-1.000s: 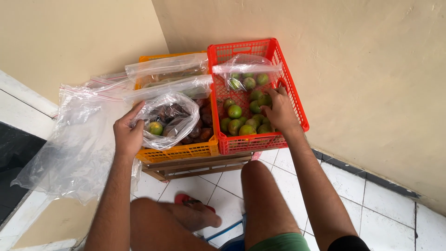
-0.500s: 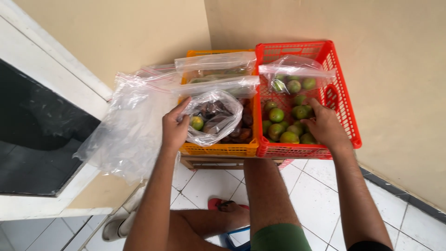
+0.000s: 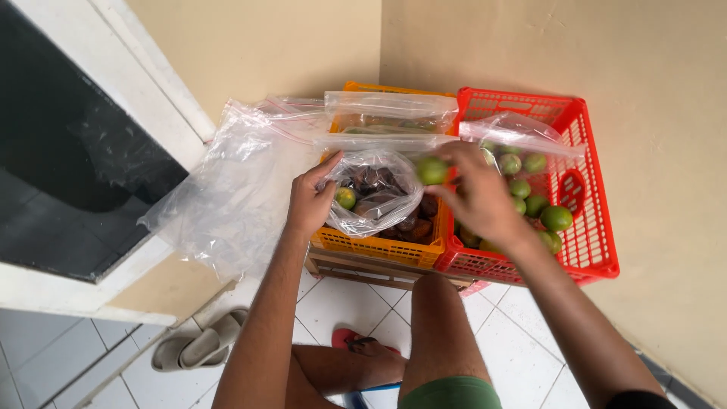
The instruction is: The person is bagging green and brown fruits into plastic zip-lock bags from crates on the floor.
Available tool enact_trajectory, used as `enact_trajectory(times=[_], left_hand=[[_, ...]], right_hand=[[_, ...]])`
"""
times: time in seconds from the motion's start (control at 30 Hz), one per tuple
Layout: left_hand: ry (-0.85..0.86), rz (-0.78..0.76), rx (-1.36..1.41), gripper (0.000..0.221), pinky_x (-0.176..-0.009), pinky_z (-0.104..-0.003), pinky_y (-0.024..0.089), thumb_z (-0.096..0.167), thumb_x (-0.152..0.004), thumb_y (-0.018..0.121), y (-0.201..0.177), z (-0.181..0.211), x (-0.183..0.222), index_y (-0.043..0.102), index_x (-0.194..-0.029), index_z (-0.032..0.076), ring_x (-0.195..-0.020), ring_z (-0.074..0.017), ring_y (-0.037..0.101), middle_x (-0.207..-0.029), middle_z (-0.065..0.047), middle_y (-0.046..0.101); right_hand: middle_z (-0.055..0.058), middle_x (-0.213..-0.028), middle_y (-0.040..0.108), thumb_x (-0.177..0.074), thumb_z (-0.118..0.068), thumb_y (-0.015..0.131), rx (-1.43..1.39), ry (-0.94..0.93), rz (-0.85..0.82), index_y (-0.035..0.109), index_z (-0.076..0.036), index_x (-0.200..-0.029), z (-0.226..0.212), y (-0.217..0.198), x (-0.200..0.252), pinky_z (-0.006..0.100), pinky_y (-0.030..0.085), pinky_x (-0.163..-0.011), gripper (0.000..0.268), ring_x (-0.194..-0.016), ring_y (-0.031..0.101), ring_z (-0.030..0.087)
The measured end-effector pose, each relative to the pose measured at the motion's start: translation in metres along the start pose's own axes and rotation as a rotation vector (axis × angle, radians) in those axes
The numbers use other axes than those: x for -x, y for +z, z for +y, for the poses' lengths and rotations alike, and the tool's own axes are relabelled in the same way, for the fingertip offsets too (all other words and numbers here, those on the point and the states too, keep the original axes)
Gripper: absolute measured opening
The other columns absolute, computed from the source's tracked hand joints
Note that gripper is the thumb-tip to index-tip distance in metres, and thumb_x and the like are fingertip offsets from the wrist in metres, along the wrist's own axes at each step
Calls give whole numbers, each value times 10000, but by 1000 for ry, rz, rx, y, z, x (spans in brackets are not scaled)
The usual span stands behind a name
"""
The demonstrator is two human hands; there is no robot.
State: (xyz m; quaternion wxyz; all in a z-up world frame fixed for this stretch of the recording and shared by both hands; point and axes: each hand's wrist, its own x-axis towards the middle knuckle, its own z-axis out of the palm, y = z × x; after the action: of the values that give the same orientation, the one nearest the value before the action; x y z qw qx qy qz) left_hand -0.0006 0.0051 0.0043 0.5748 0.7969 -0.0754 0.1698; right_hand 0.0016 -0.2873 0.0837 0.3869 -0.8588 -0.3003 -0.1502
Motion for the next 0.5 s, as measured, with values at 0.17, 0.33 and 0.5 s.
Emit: enact_trajectory(times=[0.17, 0.33, 0.5], left_hand=[[4, 6, -30, 602, -1158, -444, 410, -89, -839, 492, 1, -2, -1, 671, -1372, 126, -1349, -290, 556, -1416, -135, 630], [7, -14, -75, 607, -1165, -461, 399, -84, -839, 487, 0, 8, -1, 659, -1384, 122, -1361, -313, 535, -1425, -153, 618], [7, -31, -64, 621, -1168, -473, 391, -82, -833, 492, 0, 2, -2, 654, -1393, 133, -1374, -314, 515, -1430, -153, 614]], right_hand=[[287, -1180, 656, -884, -77, 757, -55, -97, -417, 610, 2, -1316, -21, 76, -48, 542, 608, -868, 463, -1053, 696, 470], [292, -1143, 676, -909, -81, 706, -189, -106, -682, 658, 34, -1249, 3, 120, -59, 513, 596, -887, 363, -1063, 696, 466], [299, -1220, 625, -911, -66, 675, -171, -99, -718, 664, 6, -1312, 11, 119, -56, 504, 611, -854, 408, -1046, 699, 456]])
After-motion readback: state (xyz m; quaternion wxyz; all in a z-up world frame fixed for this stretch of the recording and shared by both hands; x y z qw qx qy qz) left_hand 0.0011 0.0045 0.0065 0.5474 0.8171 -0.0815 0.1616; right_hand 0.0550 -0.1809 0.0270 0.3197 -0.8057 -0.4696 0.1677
